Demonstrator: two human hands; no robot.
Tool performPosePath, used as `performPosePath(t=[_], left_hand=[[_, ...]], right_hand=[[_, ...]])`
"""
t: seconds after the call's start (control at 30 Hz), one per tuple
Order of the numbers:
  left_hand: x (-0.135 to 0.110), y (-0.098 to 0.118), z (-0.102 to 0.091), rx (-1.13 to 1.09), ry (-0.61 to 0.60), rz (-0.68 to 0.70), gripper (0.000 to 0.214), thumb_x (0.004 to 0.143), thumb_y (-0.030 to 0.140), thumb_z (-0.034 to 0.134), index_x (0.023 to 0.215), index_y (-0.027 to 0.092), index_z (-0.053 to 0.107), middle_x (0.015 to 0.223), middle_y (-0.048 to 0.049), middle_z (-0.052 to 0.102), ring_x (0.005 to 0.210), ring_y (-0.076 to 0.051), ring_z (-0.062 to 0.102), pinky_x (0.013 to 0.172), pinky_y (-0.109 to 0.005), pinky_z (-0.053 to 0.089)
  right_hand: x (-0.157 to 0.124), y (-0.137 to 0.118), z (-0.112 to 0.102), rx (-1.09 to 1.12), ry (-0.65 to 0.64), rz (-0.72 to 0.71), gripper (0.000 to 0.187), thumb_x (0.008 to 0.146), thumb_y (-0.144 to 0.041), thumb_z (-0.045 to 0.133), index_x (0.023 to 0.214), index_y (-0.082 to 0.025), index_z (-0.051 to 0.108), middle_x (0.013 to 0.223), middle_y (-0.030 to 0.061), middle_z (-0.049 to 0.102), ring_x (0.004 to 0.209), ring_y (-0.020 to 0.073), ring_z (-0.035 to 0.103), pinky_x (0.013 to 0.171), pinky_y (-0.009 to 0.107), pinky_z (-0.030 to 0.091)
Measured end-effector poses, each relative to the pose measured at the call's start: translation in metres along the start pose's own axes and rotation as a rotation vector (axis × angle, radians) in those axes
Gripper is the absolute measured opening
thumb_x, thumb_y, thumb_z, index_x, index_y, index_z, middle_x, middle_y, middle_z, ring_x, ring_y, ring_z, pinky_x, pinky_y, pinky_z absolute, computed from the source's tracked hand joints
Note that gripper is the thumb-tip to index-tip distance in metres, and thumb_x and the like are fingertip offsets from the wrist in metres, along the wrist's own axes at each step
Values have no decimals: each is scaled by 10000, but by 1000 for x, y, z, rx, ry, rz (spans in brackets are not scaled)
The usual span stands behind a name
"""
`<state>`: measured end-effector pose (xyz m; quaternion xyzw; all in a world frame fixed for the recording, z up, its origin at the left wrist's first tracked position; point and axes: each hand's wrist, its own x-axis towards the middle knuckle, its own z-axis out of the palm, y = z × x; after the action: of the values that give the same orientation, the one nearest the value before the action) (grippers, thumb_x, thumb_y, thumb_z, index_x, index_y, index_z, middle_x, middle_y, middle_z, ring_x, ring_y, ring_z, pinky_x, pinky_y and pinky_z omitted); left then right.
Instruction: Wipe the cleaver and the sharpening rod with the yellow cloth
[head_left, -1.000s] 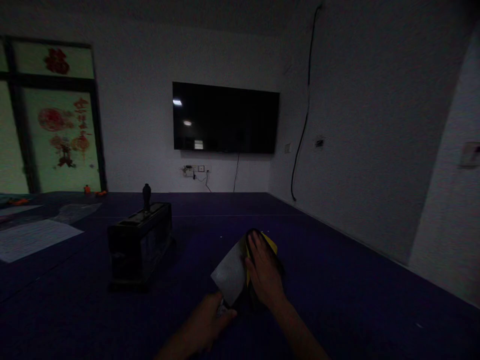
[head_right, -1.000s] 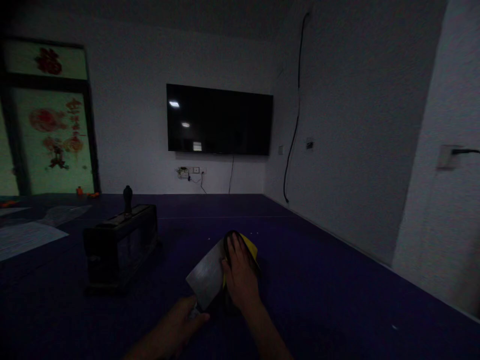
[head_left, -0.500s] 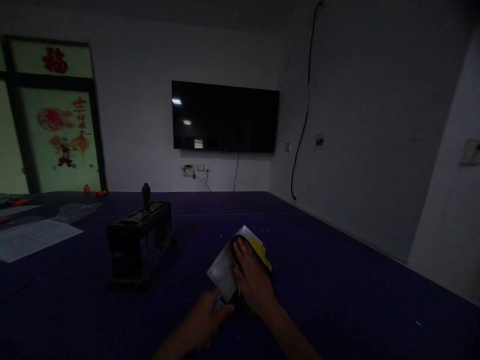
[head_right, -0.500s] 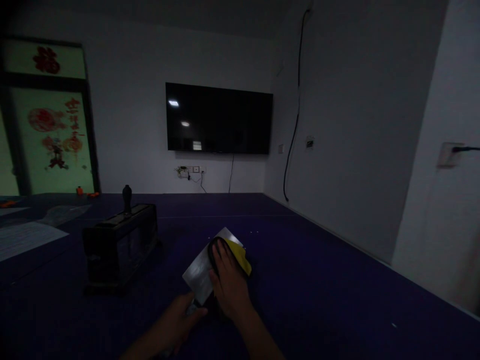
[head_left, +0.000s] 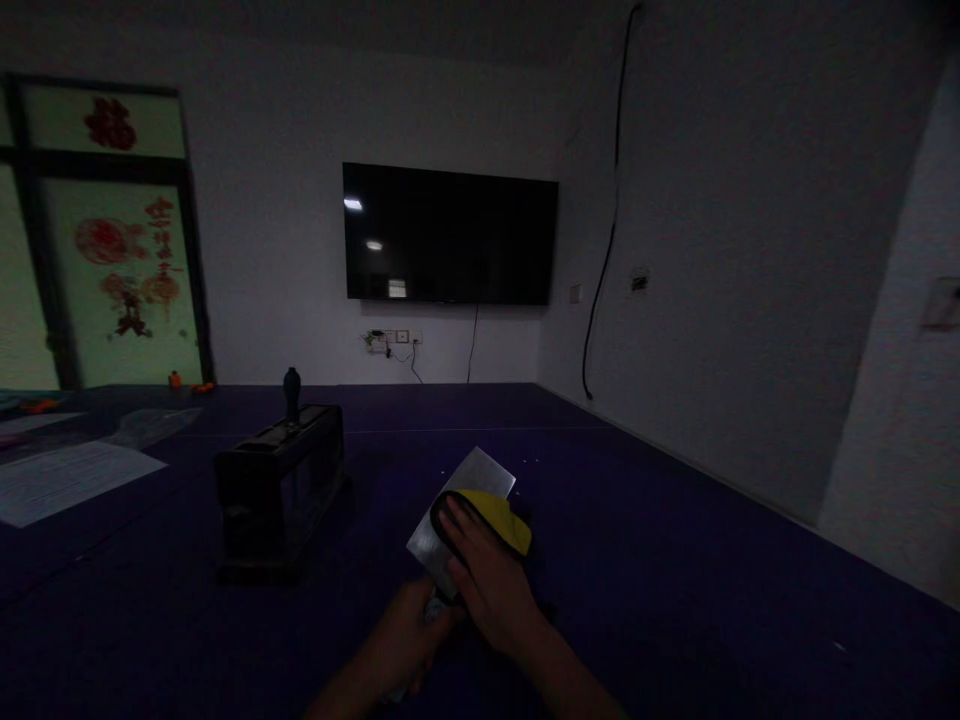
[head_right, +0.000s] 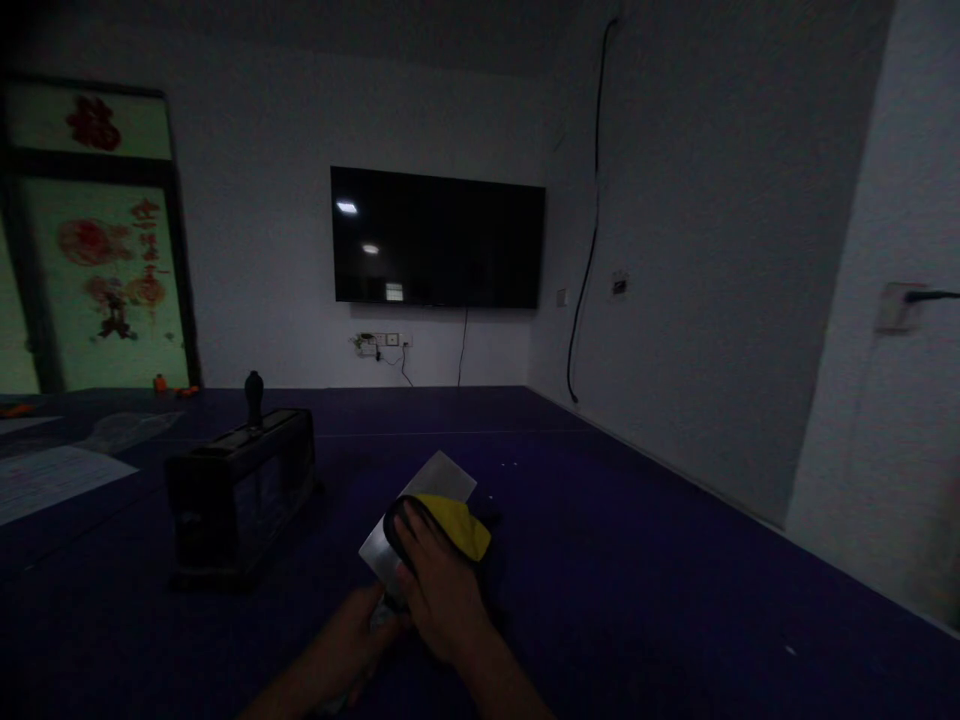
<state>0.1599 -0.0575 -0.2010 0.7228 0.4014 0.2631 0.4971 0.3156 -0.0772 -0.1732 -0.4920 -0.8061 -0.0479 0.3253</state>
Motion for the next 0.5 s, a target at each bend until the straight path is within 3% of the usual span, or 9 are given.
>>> performPosePath(t=[0.13, 0.37, 0.5], left_hand=[[2, -3, 1, -8, 21, 8, 330, 779, 422, 488, 950, 144, 532, 482, 71, 487, 276, -52, 376, 273, -136, 251], [5, -11, 1, -64, 103, 15, 461, 761, 537, 479, 971, 128, 508, 449, 69, 487, 262, -63, 377, 278, -152, 249], [5, -14, 1, -145, 160, 41, 615, 720, 536, 527, 1160, 116, 436, 516, 45, 560, 273, -61, 376, 294, -168, 278]], right_hand=[[0, -5, -1, 70, -63, -28, 490, 968, -374, 297, 1442, -264, 239, 1516, 1, 197, 1383, 190, 188, 1121, 410, 230], [-1, -16, -4, 210, -211, -73, 493, 968, -404, 285, 1432, -236, 276, 1513, 11, 201, 1378, 177, 204, 1123, 388, 227], [-2, -22, -4, 244, -240, -141, 490, 968, -391, 293, 1421, -204, 305, 1494, 28, 255, 1361, 159, 249, 1115, 351, 247]])
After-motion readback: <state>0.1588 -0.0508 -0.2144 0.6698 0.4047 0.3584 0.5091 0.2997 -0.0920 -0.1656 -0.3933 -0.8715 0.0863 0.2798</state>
